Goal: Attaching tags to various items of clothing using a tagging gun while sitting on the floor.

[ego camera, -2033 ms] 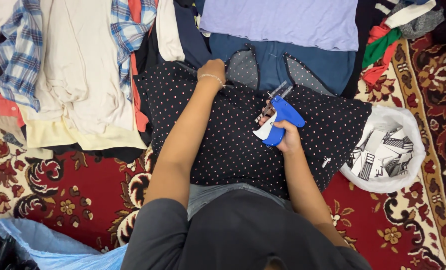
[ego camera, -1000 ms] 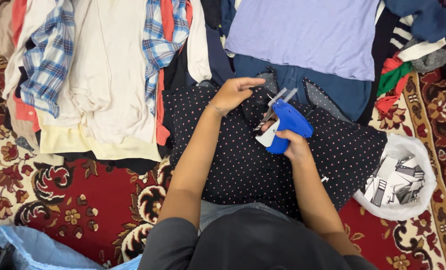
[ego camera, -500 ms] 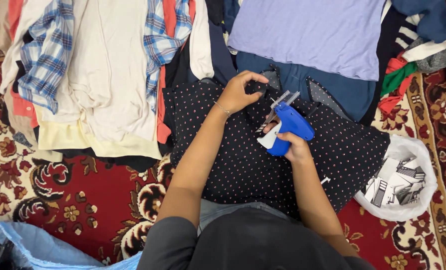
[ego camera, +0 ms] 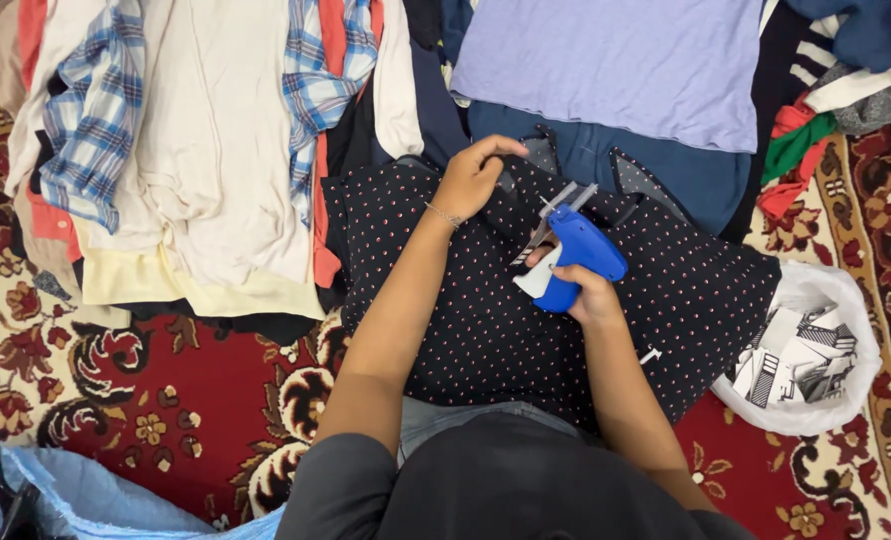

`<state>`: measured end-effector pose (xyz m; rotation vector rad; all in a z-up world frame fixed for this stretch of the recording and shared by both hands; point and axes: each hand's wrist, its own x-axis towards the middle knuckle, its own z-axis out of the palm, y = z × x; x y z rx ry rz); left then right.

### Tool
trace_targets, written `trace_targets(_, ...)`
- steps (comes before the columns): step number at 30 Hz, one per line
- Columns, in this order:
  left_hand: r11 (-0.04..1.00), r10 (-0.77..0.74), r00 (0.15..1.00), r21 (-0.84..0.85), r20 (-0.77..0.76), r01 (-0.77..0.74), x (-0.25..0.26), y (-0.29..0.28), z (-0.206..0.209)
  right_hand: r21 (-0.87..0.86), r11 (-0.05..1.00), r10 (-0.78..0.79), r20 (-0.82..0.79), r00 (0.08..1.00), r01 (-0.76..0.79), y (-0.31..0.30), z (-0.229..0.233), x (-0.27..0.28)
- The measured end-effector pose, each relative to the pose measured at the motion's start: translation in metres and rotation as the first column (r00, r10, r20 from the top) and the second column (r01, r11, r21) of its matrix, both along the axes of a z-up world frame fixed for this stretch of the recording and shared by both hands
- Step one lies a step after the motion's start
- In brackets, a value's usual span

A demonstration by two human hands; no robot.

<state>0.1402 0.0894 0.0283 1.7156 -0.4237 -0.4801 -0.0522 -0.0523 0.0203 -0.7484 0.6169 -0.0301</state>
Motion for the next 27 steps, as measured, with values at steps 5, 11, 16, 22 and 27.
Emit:
trace_targets(5,0.947,-0.013,0.981,0.317,0.195,-0.051,0.003,-0.006,-0.033,0.018,0.999,-0.044,-0.019,0.999,0.044,-0.038,-0.015,-0.003)
trace_targets(11,0.769,-0.322,0.736,0.618,0.596,-0.164,-0.014,-0.041,-0.056,0.017,0.983,-0.179,-0.083,0.98,0.181,-0.082,-0.03,-0.02)
trace_targets(16,0.759,-0.548,0.742,0.602,0.385,0.248,-0.027,-0.085,-0.115,0.018,0.976,-0.213,-0.088,0.973,0.215,-0.091,-0.044,-0.027)
trace_targets(22,0.45,-0.747,0.623,0.867,0.233,0.214,-0.019,-0.111,-0.166,0.034,0.965,-0.252,-0.148,0.956,0.259,-0.084,-0.031,-0.022)
trace_targets(27,0.324,-0.689,0.723,0.873,-0.047,0.365,-0.013,-0.114,-0.183,0.04,0.969,-0.234,-0.156,0.96,0.243,-0.077,-0.009,-0.016)
